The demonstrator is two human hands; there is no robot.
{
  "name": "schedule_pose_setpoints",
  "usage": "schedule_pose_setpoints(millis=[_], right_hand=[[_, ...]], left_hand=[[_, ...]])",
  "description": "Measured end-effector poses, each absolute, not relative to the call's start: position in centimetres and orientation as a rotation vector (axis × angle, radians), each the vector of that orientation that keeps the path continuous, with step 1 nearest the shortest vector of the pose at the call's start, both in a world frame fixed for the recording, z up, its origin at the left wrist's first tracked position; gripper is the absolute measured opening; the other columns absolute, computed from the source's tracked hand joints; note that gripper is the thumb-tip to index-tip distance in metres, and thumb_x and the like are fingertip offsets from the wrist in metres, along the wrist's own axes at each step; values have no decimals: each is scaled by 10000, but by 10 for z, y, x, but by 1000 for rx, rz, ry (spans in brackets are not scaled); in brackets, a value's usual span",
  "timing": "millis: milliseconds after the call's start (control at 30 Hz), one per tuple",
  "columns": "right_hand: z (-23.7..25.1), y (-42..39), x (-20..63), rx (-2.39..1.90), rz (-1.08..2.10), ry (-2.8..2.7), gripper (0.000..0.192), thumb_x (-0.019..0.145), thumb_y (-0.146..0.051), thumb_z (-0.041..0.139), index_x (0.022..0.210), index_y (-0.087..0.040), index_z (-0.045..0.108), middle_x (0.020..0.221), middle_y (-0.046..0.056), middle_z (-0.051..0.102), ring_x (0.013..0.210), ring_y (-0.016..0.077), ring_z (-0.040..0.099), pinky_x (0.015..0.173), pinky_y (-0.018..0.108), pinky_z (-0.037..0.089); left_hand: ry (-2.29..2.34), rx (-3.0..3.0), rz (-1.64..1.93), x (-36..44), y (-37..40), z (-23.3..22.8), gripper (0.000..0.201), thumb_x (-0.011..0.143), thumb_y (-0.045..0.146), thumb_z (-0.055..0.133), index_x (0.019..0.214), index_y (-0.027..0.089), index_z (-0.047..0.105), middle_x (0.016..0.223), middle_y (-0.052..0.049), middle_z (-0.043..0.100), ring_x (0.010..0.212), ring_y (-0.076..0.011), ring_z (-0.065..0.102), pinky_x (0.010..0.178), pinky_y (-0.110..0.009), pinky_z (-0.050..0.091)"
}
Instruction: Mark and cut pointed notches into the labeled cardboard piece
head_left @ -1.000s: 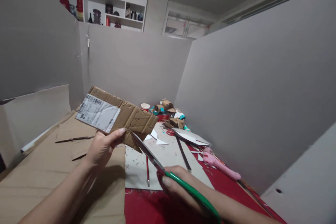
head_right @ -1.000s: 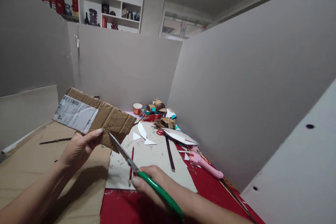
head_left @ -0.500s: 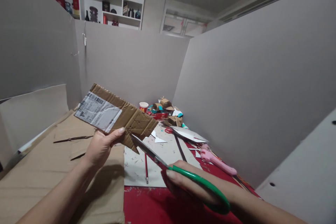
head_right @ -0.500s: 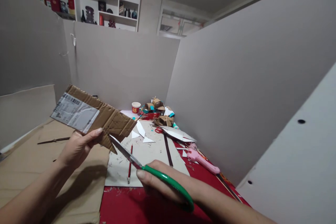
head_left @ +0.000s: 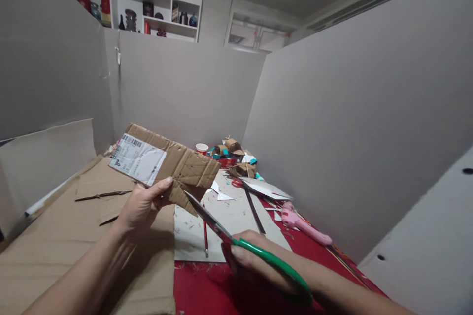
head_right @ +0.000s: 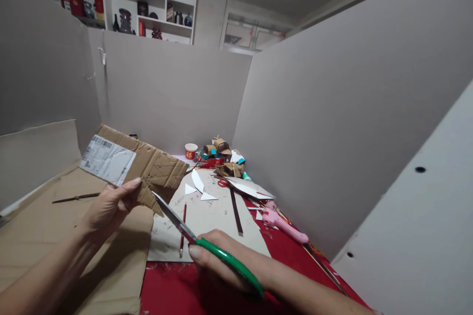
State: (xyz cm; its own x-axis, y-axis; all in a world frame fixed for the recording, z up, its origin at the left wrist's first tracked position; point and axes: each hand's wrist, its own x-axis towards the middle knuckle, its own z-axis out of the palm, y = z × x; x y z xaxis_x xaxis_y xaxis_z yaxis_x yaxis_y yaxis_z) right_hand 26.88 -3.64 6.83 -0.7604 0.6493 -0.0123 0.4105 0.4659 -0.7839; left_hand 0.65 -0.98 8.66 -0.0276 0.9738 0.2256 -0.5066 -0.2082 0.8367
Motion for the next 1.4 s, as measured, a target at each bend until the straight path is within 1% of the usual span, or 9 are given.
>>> schedule_pose_setpoints(millis=[100,267,433,600,733,900,1067,1267,1400], right_hand=[[67,-38,266,-893,1176,-2408,680,910,-776,239,691,-182,488,617,-29,363,574,116,312,503,226,301],[71,-44,260,-931,1150,-2341,654,899,-785,265,697,-198,469,629,-32,335,601,130,305,524,234,314],[66,-42,254,-916,1146,-2322,648,911,-766,259,708,-189,471,641,-27,363,606,127,339,551,237,337],[57,-37,246,-869,1214,-2292,666,900,-775,259,719,-173,477,640,-11,405,600,128,375,556,250,339],[56,-37,243,-864,1246,-2250,649,888,-786,283,711,-184,451,616,-17,398,577,124,368,528,248,323],[66,-42,242,-934,1130,-2295,587,909,-758,295,700,-213,360,662,-38,331,605,118,298,547,241,300],[74,-46,244,-953,1026,-2334,615,895,-789,242,714,-219,385,672,-22,386,631,144,354,595,268,327],[64,-41,247,-909,1148,-2301,553,936,-717,293,729,-209,367,697,-29,337,643,131,304,567,247,304],[54,-36,248,-860,1211,-2267,558,942,-706,306,730,-197,391,666,-36,327,609,116,297,530,234,286]], left_hand=[[670,944,1541,7,-9,85,310,647,257,860,887,128,714,840,-71,775,790,-220,725,604,-262,590],[680,901,1550,11,-10,82,391,645,229,849,1001,153,705,855,-56,777,798,-213,726,611,-265,593],[686,864,1529,15,-11,79,327,634,232,853,911,127,715,827,-63,769,737,-210,719,603,-287,603],[683,838,1552,15,-11,79,304,649,216,840,918,153,712,854,-40,766,740,-184,707,651,-303,612],[695,849,1569,15,-12,80,308,636,227,849,905,164,714,840,-29,759,724,-181,701,620,-295,607],[732,912,1591,13,-11,80,253,634,262,868,788,131,716,826,-45,753,708,-177,689,564,-259,591],[756,966,1610,14,-9,74,266,658,278,866,844,147,728,865,-38,757,751,-184,692,603,-280,609],[775,968,1573,17,-13,75,281,648,293,871,840,129,746,878,-58,755,775,-197,693,597,-286,613],[791,939,1557,19,-14,77,294,609,316,887,771,119,741,886,-70,755,756,-189,684,581,-277,608]])
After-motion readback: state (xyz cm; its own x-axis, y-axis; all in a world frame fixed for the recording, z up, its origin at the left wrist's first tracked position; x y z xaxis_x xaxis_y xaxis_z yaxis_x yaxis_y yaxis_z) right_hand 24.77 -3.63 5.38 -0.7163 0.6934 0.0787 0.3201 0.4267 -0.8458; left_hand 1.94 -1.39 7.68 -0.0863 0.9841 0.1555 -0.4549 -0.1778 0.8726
